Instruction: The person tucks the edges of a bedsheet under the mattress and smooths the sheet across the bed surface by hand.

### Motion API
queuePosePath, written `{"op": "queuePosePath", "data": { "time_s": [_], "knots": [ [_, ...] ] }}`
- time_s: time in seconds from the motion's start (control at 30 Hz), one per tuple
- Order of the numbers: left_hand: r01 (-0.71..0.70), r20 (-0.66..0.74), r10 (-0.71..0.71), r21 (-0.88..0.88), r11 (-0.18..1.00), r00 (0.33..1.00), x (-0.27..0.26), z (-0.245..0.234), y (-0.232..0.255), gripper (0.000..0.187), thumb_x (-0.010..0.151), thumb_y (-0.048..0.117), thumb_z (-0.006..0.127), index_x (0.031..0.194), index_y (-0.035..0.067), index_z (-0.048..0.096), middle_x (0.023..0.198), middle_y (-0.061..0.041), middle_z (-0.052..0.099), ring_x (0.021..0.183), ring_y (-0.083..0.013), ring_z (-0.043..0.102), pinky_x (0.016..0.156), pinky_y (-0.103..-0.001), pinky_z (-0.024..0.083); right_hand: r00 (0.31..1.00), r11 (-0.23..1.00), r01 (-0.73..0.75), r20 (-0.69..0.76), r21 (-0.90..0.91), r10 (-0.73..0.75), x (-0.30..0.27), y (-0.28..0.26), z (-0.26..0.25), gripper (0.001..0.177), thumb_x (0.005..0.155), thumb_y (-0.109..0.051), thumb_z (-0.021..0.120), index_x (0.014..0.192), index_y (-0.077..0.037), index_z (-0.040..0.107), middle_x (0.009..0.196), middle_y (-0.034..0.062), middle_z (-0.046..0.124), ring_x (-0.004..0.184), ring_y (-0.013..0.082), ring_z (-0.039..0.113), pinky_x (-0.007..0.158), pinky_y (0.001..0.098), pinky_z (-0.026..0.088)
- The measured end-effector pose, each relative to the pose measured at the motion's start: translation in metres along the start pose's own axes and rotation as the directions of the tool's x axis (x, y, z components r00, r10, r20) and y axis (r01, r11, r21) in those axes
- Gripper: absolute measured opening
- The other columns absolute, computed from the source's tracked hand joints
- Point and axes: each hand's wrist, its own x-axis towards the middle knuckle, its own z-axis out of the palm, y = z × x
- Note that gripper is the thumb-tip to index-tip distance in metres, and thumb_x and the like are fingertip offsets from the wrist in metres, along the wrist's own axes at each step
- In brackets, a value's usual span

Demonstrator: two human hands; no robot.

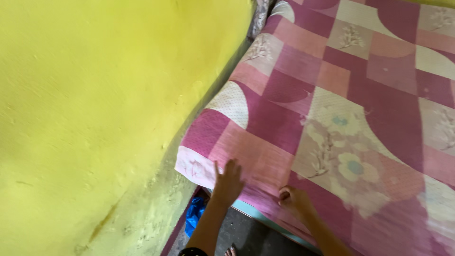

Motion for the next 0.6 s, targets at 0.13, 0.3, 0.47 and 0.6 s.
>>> {"op": "queuePosePath", "data": {
  "time_s": [0.13, 0.3, 0.47, 0.6],
  "knots": [
    [-0.299, 0.153, 0.319, -0.140, 0.944, 0.935, 0.001, -0.025, 0.079, 0.070, 0.092, 0.057, 0.066, 0.139, 0.006, 0.057, 0.157, -0.016, 0.042, 0.151, -0.0342, 0.032, 0.120, -0.078, 0.007, 0.978, 0.980, 0.201, -0.052, 0.002, -0.200, -0.052, 0.043, -0.038, 0.044, 0.072, -0.019, 0.081, 0.114, -0.011, 0.071, 0.108, 0.0093, 0.079, 0.101, 0.0227, 0.077, 0.089, 0.0338, 0.060],
    [-0.446, 0.247, 0.451, -0.082, 0.892, 0.857, -0.002, -0.046, 0.163, 0.087, 0.082, 0.059, 0.072, 0.148, 0.007, 0.048, 0.159, -0.017, 0.037, 0.150, -0.0357, 0.028, 0.115, -0.078, 0.007, 0.988, 0.868, 0.102, -0.055, -0.487, -0.147, -0.126, 0.046, -0.084, 0.082, 0.073, -0.034, 0.090, 0.144, -0.025, 0.049, 0.143, 0.0051, 0.050, 0.138, 0.0283, 0.044, 0.118, 0.0662, 0.030],
    [-0.458, 0.277, 0.425, 0.065, 0.886, 0.862, -0.008, -0.046, 0.224, 0.100, 0.075, 0.058, 0.075, 0.154, 0.008, 0.042, 0.161, -0.014, 0.036, 0.151, -0.0335, 0.028, 0.116, -0.078, 0.010, 1.000, 0.792, -0.018, -0.022, -0.610, 0.005, -0.165, 0.072, -0.105, 0.120, 0.070, -0.050, 0.092, 0.158, -0.027, 0.014, 0.167, 0.0134, 0.010, 0.157, 0.0344, 0.014, 0.117, 0.0751, 0.021],
    [-0.404, 0.142, 0.382, 0.183, 0.896, 0.913, -0.020, -0.022, 0.261, 0.074, 0.090, 0.042, 0.065, 0.152, 0.008, 0.044, 0.159, -0.015, 0.038, 0.152, -0.0341, 0.028, 0.115, -0.075, 0.014, 0.996, 0.739, -0.067, 0.002, -0.671, 0.093, -0.174, 0.109, -0.106, 0.121, 0.076, -0.063, 0.085, 0.161, -0.025, 0.008, 0.170, 0.0144, 0.005, 0.157, 0.0359, 0.009, 0.118, 0.0767, 0.018]
  ]
}}
